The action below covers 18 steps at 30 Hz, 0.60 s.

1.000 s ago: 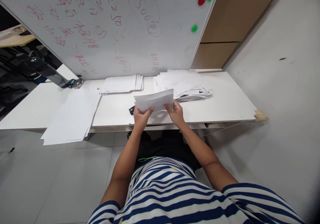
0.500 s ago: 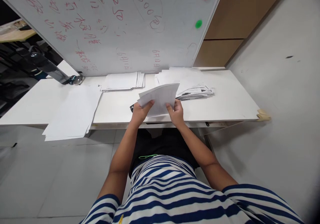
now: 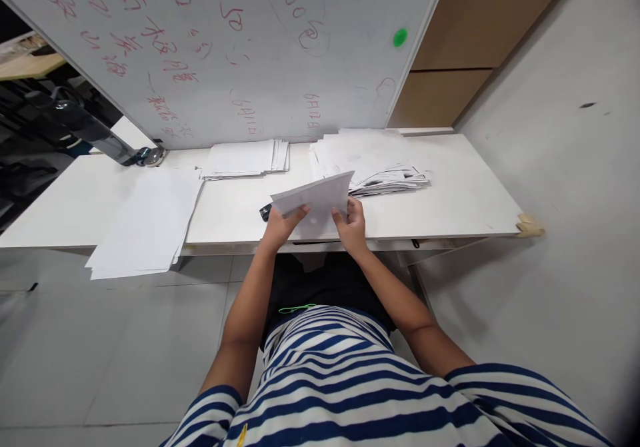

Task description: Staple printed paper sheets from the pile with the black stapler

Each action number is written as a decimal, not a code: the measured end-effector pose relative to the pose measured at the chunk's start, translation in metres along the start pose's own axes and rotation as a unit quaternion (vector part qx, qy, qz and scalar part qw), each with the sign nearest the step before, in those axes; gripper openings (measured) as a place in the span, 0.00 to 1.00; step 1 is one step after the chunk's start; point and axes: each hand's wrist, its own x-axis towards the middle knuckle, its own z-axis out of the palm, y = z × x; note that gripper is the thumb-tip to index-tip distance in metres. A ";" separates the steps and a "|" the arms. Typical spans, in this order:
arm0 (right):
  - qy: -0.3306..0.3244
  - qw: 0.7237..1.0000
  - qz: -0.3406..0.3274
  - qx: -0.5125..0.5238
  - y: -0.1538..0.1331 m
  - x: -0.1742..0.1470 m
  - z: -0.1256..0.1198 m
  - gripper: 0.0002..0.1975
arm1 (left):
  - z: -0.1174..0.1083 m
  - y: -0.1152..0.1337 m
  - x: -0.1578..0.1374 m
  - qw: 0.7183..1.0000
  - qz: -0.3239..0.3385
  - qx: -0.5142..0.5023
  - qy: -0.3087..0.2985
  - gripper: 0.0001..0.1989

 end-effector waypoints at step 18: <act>0.027 0.995 -0.049 -0.087 0.013 -0.008 0.004 0.26 | -0.004 -0.009 0.001 0.998 -0.015 0.055 0.013 0.13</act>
